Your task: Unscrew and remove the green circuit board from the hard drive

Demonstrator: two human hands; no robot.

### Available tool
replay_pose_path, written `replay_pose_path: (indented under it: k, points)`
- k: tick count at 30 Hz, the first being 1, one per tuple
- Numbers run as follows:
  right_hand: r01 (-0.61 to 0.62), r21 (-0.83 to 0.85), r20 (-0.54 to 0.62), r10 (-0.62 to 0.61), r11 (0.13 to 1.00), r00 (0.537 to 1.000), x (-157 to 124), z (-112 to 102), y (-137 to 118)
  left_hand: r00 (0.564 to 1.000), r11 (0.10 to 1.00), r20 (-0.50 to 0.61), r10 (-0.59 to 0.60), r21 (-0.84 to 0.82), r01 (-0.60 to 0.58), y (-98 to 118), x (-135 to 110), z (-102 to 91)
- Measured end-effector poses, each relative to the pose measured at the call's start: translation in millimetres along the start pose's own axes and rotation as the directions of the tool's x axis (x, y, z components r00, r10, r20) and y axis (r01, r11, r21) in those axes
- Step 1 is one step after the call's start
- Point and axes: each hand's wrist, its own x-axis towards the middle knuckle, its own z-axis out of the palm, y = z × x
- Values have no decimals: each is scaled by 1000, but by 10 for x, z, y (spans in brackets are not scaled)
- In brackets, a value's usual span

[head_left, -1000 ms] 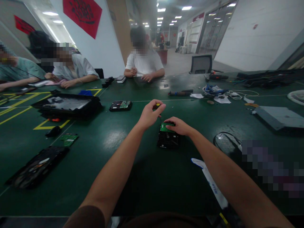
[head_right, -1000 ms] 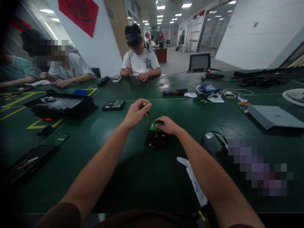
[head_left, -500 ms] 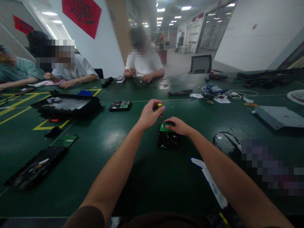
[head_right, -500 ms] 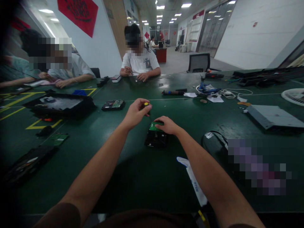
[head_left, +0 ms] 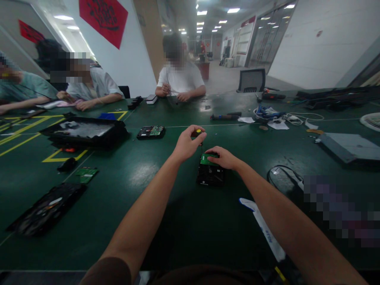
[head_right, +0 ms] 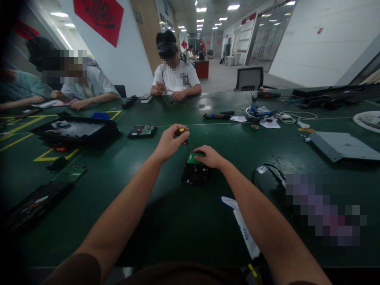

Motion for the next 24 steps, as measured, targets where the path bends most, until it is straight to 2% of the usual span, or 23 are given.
replay_pose_path:
  k: [10, 17, 24]
  points:
    - [-4, -1, 4, 4, 1000, 1000, 9, 11, 38, 1000, 1000, 0, 27, 11, -27, 66, -1, -36]
    - [-36, -5, -21, 36, 999, 999, 16, 32, 53, 990, 1000, -139, 16, 0, -16, 100, 39, -140]
    - [-68, 14, -27, 68, 998, 997, 16, 32, 45, 985, 999, -174, 9, -32, -15, 99, 38, -109]
